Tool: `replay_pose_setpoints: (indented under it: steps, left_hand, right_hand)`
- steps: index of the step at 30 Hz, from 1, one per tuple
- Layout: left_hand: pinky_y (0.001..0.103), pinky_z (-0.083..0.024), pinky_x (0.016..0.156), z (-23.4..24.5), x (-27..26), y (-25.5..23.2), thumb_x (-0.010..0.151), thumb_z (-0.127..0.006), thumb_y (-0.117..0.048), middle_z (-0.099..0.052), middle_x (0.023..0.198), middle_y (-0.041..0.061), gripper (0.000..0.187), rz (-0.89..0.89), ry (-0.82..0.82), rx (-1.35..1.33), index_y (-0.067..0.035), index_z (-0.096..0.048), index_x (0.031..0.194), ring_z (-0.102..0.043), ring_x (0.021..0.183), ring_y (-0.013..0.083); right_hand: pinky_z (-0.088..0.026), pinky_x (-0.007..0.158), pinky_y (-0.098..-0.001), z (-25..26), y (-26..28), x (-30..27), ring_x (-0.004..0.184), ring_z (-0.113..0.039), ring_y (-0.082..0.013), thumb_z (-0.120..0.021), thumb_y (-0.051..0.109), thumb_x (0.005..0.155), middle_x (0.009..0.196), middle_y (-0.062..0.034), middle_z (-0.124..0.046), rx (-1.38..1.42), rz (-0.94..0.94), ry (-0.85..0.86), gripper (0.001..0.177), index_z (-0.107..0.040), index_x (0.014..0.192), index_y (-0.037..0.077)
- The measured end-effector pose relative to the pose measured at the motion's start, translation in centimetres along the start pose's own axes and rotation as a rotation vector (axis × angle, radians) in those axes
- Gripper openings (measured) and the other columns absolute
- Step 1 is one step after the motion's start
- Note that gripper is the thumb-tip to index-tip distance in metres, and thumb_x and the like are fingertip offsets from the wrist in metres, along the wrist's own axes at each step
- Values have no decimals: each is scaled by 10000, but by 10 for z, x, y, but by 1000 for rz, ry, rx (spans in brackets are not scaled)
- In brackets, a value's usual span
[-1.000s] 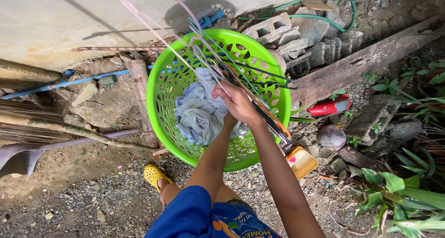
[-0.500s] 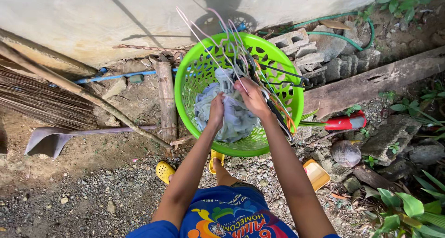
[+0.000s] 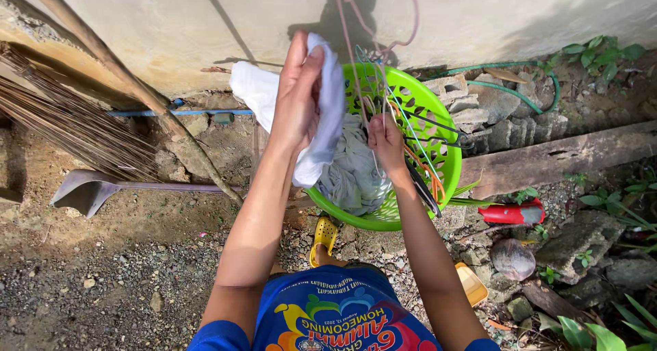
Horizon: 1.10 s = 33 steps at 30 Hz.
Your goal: The person puts shirts onto hangers and uses a wooden pole to lift the hung garments onto an elevated line.
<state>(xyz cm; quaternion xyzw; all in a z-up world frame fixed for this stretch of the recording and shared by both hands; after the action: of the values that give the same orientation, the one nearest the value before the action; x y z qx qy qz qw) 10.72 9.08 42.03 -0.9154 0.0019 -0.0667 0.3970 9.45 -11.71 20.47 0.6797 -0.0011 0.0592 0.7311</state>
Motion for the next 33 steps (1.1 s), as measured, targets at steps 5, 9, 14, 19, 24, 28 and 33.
replay_pose_setpoints:
  steps: [5,9,14,19,24,28,33]
  left_hand:
    - [241,-289,607,-26,-7,-48,1128,-605,-199,-372,761,-68,202,-257,39,591,-90,-502,993,-332,723,39]
    - [285,-260,546,-60,-16,-82,1052,-667,-194,-352,651,-17,295,-338,-28,909,-24,-517,862,-300,625,86]
    - [298,-403,561,-78,-35,-138,1032,-689,-199,-507,685,3,180,-636,-175,1127,-43,-643,956,-464,565,144]
    - [359,-453,667,-71,-54,-172,906,-755,-161,-526,874,175,140,-1054,-389,1294,-52,-683,957,-547,787,296]
    - [355,-528,808,-47,-40,-169,992,-800,-217,-663,1102,106,445,-681,-191,992,-65,-506,1290,-623,876,305]
    - [361,-537,901,-51,-59,-208,1019,-756,-221,-619,1188,108,465,-1006,-67,987,-99,-425,1322,-659,1022,322]
    - [434,-470,834,-45,-96,-246,881,-870,-347,-532,1152,187,489,-1192,-570,1612,-154,-581,1225,-586,1047,388]
  right_hand:
    - [-340,500,-192,-9,116,11,580,-389,-38,-612,203,1061,790,30,-423,316,280,-2,237,-395,1011,124]
    - [-359,615,-202,-39,207,19,800,-401,-55,-816,83,852,923,23,-405,177,500,139,545,-306,1039,126]
    - [-479,767,-221,-26,252,52,894,-578,-86,-603,-126,956,1037,-73,-634,125,465,-143,357,-332,1026,95]
    - [-472,839,-218,-12,314,79,877,-546,-102,-510,-151,1066,1008,-98,-607,177,638,-72,295,-334,1052,85]
    - [-353,699,-238,-33,378,79,726,-355,-93,-415,-158,1054,877,-21,-407,326,767,47,223,-357,1027,55]
    - [-286,658,-243,-55,413,67,724,-321,-93,-444,-171,1071,913,-35,-401,331,775,106,247,-357,1009,51]
    - [-310,667,-271,-95,418,60,721,-360,-92,-508,-98,1144,841,-15,-436,317,770,119,210,-444,976,8]
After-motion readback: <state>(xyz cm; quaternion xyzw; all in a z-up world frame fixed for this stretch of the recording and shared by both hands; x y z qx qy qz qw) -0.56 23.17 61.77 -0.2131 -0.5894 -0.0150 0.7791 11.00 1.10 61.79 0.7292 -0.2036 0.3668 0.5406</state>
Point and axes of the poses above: each hand's wrist, its own x-axis towards the middle knuckle, its own z-axis out of the back of the hand, y = z × x, the point moved 7 cm from there along x, towards the middle knuckle
